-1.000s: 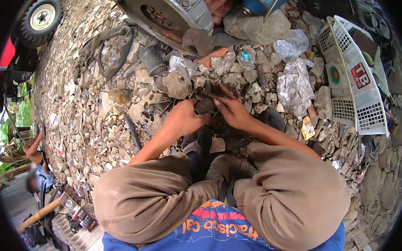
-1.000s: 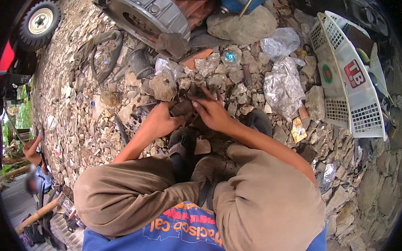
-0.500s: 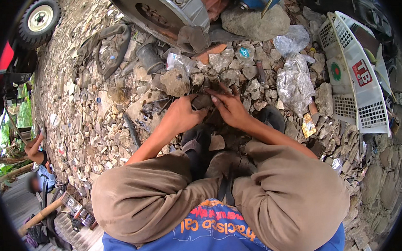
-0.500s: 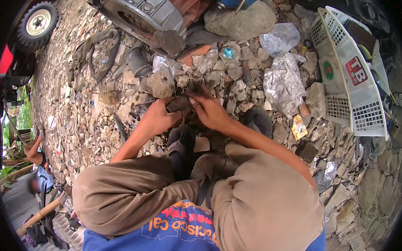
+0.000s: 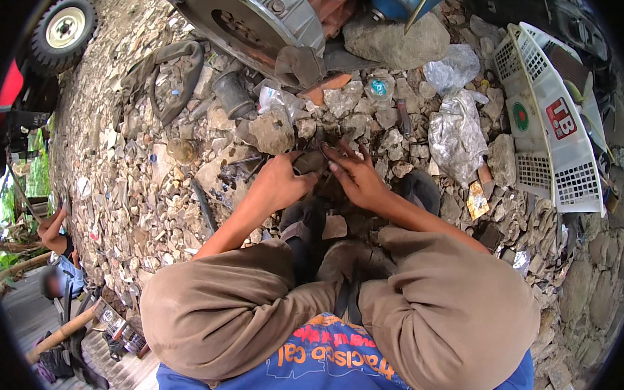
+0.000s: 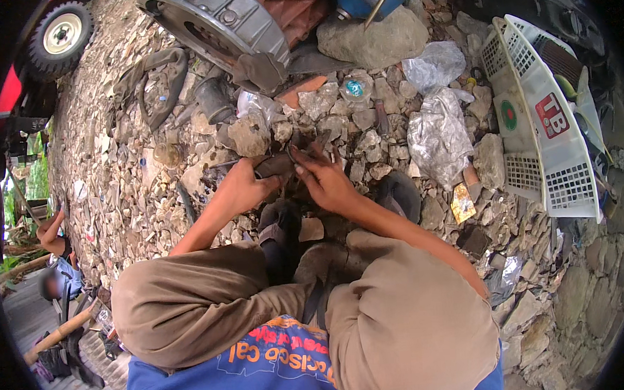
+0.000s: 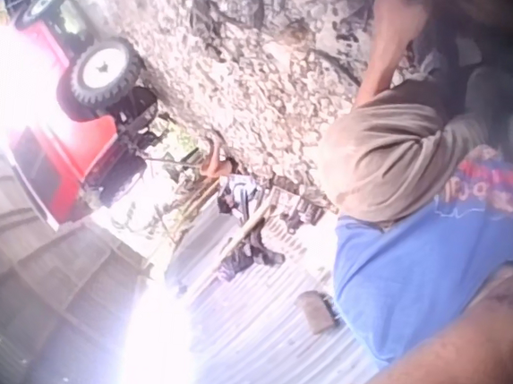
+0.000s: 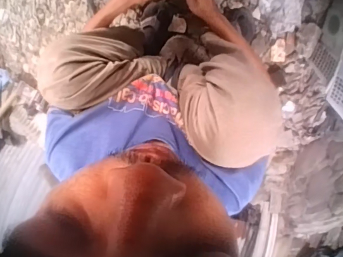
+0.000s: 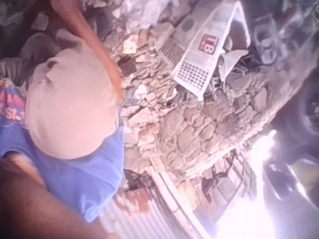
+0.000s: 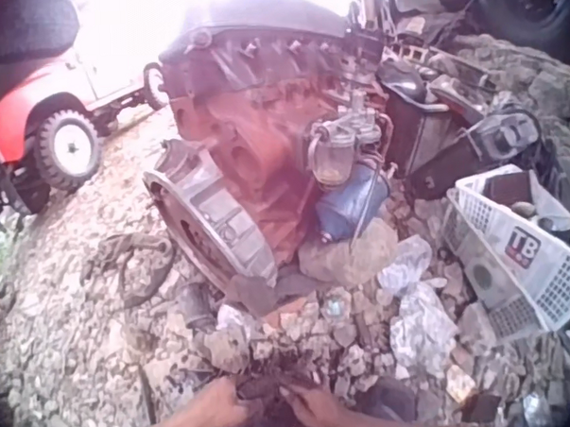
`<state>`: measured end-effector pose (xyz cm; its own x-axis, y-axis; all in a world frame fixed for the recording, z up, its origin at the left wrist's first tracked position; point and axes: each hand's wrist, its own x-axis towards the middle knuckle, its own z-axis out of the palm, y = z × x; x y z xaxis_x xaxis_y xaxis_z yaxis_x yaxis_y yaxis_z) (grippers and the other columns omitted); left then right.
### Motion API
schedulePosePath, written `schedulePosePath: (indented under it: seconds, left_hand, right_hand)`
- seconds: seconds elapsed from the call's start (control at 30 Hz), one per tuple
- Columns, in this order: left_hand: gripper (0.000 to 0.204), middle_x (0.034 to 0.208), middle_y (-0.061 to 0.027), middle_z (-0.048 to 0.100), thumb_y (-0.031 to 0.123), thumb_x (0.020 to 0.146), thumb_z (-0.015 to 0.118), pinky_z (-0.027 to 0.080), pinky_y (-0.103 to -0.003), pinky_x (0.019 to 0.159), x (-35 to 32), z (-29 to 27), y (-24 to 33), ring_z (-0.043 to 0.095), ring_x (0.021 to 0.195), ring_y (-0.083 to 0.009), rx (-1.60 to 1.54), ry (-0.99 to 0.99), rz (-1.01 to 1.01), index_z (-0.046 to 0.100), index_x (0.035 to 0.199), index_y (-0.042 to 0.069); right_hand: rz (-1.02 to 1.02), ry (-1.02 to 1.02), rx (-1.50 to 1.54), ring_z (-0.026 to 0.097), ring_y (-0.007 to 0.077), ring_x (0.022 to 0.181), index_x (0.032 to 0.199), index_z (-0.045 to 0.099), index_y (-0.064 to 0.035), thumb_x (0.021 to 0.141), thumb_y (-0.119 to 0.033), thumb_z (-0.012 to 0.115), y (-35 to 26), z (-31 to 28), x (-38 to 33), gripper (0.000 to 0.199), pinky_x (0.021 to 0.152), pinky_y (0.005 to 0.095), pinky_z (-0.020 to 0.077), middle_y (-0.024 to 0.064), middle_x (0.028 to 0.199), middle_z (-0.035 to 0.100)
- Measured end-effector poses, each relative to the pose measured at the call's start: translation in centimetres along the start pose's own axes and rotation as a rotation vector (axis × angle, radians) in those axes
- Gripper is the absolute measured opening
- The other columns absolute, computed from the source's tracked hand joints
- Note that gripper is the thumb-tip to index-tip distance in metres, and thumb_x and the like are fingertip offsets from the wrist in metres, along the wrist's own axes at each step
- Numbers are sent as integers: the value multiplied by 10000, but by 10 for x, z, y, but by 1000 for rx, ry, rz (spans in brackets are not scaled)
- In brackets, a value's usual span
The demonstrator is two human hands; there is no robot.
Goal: The person sits cross-legged on a debris-strewn ground and scrubs a small, dark metal object with a piece of sandpaper. They hold the object in their left hand and rub it repeatedly with the sandpaper in their right hand, focusing on cleaning the surface.
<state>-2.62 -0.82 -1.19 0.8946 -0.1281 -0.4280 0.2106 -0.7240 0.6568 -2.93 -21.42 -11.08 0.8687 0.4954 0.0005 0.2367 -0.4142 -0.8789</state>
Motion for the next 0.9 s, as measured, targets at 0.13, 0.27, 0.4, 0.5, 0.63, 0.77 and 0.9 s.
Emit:
schedulePosePath:
  seconds: [0.13, 0.27, 0.4, 0.5, 0.63, 0.77, 0.9]
  left_hand:
    - [515, 871, -314, 706, 271, 791, 702, 550, -452, 818, 6, -3, -4, 727, 895, -423, -54, -27, -39, 667, 1138, -108]
    - [515, 887, -290, 718, 281, 803, 703, 549, -438, 816, 3, 0, -1, 735, 889, -390, -87, -5, -31, 661, 1125, -119]
    - [491, 928, -258, 725, 257, 814, 704, 540, -425, 834, 0, -1, -1, 721, 908, -359, -26, -71, -68, 658, 1174, -74]
    - [473, 961, -202, 735, 211, 831, 709, 531, -405, 827, 1, -5, 2, 709, 898, -290, 7, -120, -105, 650, 1241, -15]
    - [470, 956, -199, 738, 208, 809, 719, 539, -403, 822, -2, -2, -4, 717, 895, -305, 27, -132, -85, 661, 1213, -25]
    - [522, 959, -299, 716, 280, 783, 747, 550, -445, 869, -3, -11, 3, 704, 985, -436, 87, -169, 15, 680, 1186, -45]
    - [452, 934, -271, 716, 220, 765, 803, 541, -457, 795, -5, -11, 0, 688, 957, -442, 181, -191, 127, 681, 1136, -9]
  right_hand:
    - [-356, -51, -13, 316, 323, 1531, 1463, 531, -26, 1078, -204, 447, -19, -17, 2, 432, 1239, 588, 73, 125, 1520, 534]
    - [-71, 15, 38, 314, 317, 1533, 1455, 547, -36, 1084, -220, 451, 12, 11, 2, 425, 1241, 576, 37, 119, 1533, 523]
    - [-237, -10, 111, 330, 321, 1523, 1452, 560, -61, 1088, -260, 450, -13, -3, 2, 429, 1218, 633, 72, 106, 1508, 551]
    - [-36, 29, 92, 321, 323, 1528, 1466, 548, -73, 1085, -263, 453, 20, 14, 3, 436, 1220, 627, 60, 103, 1508, 551]
    - [-344, -63, 91, 298, 362, 1530, 1476, 534, -74, 1092, -259, 433, -16, -13, -1, 438, 1220, 624, 77, 121, 1507, 546]
    - [-108, 29, 69, 311, 354, 1526, 1454, 563, -87, 1089, -278, 430, 12, 7, -6, 433, 1216, 621, 89, 92, 1483, 575]
    - [-296, -51, 43, 347, 378, 1498, 1387, 627, -80, 1085, -278, 448, -26, -23, -8, 404, 1210, 604, 140, 116, 1454, 594]
